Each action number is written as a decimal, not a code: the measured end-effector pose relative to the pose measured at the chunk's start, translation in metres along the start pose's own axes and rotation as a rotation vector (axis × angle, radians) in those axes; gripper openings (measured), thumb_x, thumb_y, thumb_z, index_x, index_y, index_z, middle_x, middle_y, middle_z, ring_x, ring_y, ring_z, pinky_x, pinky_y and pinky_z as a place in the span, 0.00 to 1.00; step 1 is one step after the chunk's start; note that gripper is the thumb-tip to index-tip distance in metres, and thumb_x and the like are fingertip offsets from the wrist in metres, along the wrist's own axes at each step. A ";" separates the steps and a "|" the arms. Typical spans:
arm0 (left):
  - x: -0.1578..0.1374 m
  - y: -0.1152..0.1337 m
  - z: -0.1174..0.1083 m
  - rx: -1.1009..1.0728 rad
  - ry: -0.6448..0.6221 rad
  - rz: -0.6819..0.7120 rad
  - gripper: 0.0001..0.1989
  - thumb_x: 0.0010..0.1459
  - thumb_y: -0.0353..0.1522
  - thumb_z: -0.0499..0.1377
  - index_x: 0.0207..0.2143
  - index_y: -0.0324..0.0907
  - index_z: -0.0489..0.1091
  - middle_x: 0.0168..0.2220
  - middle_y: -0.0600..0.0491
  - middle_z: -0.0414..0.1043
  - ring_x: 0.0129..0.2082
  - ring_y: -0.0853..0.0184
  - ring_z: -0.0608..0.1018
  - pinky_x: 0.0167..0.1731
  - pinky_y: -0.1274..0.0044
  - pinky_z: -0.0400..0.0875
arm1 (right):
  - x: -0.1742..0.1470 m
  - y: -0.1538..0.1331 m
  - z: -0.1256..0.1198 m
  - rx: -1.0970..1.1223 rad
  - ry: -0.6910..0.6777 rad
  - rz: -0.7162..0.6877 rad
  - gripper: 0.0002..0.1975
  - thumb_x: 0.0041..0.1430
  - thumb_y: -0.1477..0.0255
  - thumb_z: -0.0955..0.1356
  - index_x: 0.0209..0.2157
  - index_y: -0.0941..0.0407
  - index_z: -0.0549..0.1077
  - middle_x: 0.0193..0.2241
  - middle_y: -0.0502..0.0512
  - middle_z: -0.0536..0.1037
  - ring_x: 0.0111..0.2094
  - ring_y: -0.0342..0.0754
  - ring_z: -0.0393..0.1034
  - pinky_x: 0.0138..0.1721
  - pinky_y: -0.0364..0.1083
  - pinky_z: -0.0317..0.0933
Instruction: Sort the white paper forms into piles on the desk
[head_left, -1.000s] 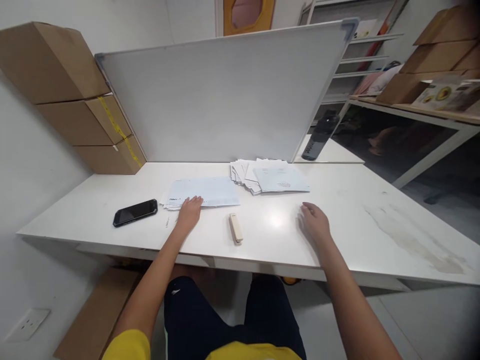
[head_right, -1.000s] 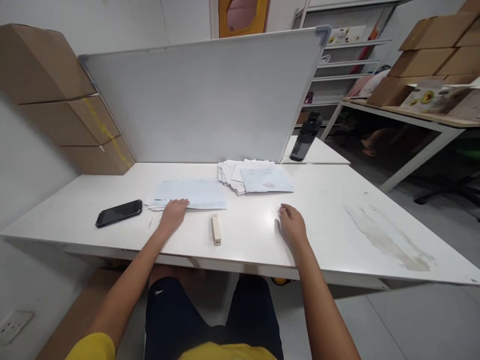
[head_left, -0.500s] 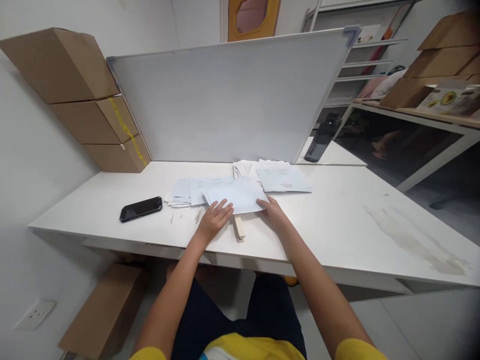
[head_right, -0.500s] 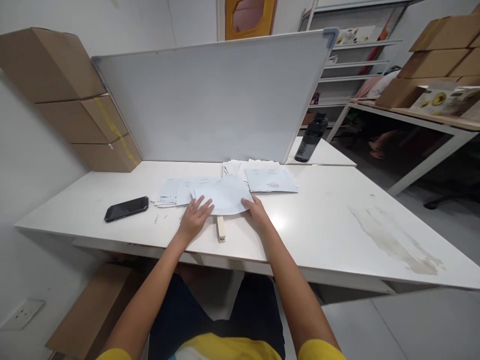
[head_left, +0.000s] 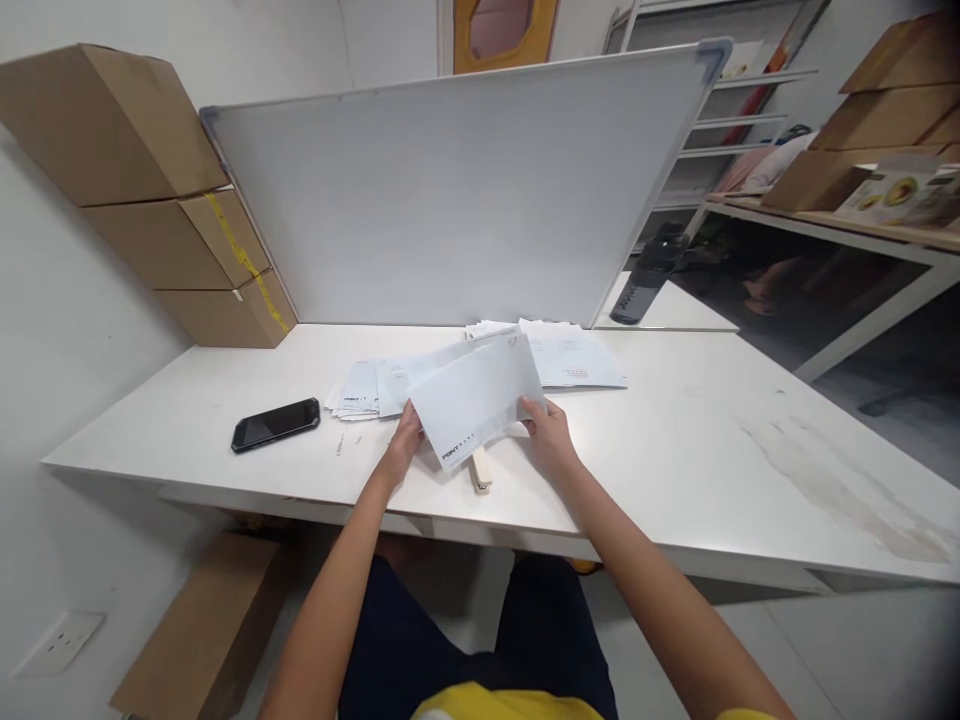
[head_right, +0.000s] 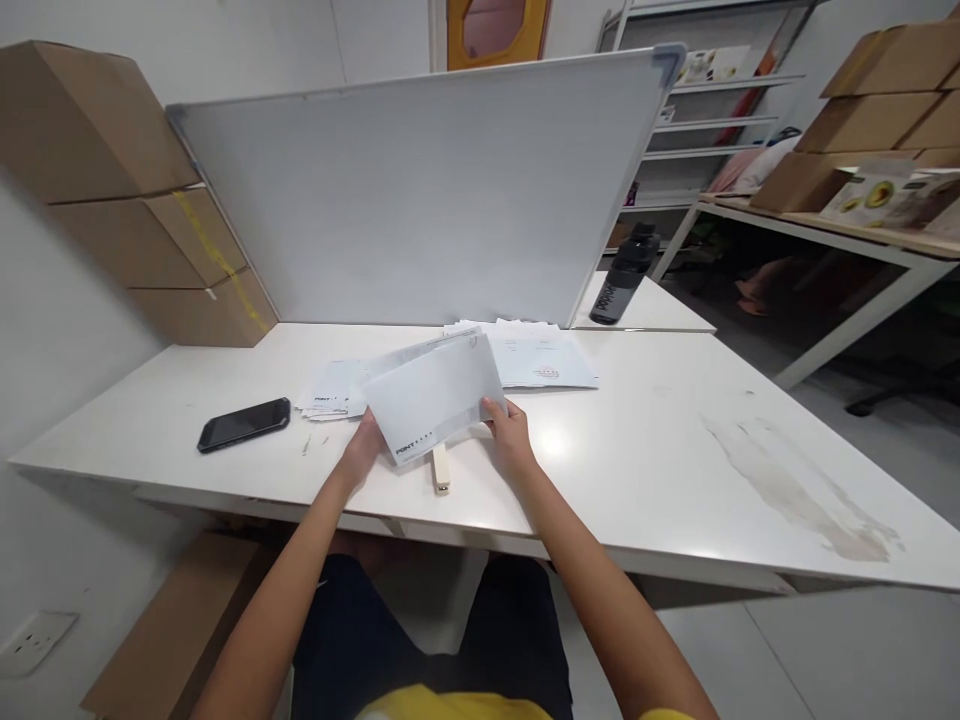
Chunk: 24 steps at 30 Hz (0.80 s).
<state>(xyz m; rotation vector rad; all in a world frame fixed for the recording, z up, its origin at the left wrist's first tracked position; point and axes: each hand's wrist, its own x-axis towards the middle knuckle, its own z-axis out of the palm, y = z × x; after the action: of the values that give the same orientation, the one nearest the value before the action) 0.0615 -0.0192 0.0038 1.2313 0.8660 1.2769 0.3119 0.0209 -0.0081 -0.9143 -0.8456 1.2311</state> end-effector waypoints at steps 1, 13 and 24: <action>0.000 0.000 0.001 0.033 0.035 0.030 0.34 0.59 0.50 0.57 0.64 0.49 0.58 0.65 0.49 0.61 0.66 0.52 0.61 0.63 0.62 0.59 | -0.001 0.002 0.001 -0.001 0.005 -0.006 0.21 0.40 0.52 0.77 0.30 0.53 0.77 0.32 0.54 0.79 0.39 0.54 0.73 0.43 0.53 0.69; 0.003 0.006 0.005 0.475 0.509 0.212 0.19 0.58 0.45 0.60 0.45 0.43 0.66 0.46 0.45 0.75 0.50 0.56 0.76 0.52 0.65 0.70 | 0.006 0.006 -0.003 -0.317 -0.178 -0.145 0.15 0.51 0.58 0.72 0.38 0.50 0.74 0.39 0.54 0.78 0.45 0.55 0.70 0.50 0.56 0.64; 0.010 -0.004 -0.002 0.668 0.445 0.230 0.12 0.62 0.42 0.53 0.31 0.44 0.64 0.27 0.54 0.68 0.31 0.64 0.73 0.35 0.74 0.68 | 0.010 0.006 -0.016 -0.464 -0.176 -0.222 0.16 0.59 0.59 0.65 0.44 0.53 0.73 0.43 0.57 0.78 0.47 0.56 0.70 0.51 0.55 0.63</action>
<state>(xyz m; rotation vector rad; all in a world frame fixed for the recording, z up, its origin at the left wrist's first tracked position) 0.0618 -0.0088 0.0008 1.6218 1.5995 1.5366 0.3251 0.0292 -0.0191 -1.0530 -1.3727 0.9449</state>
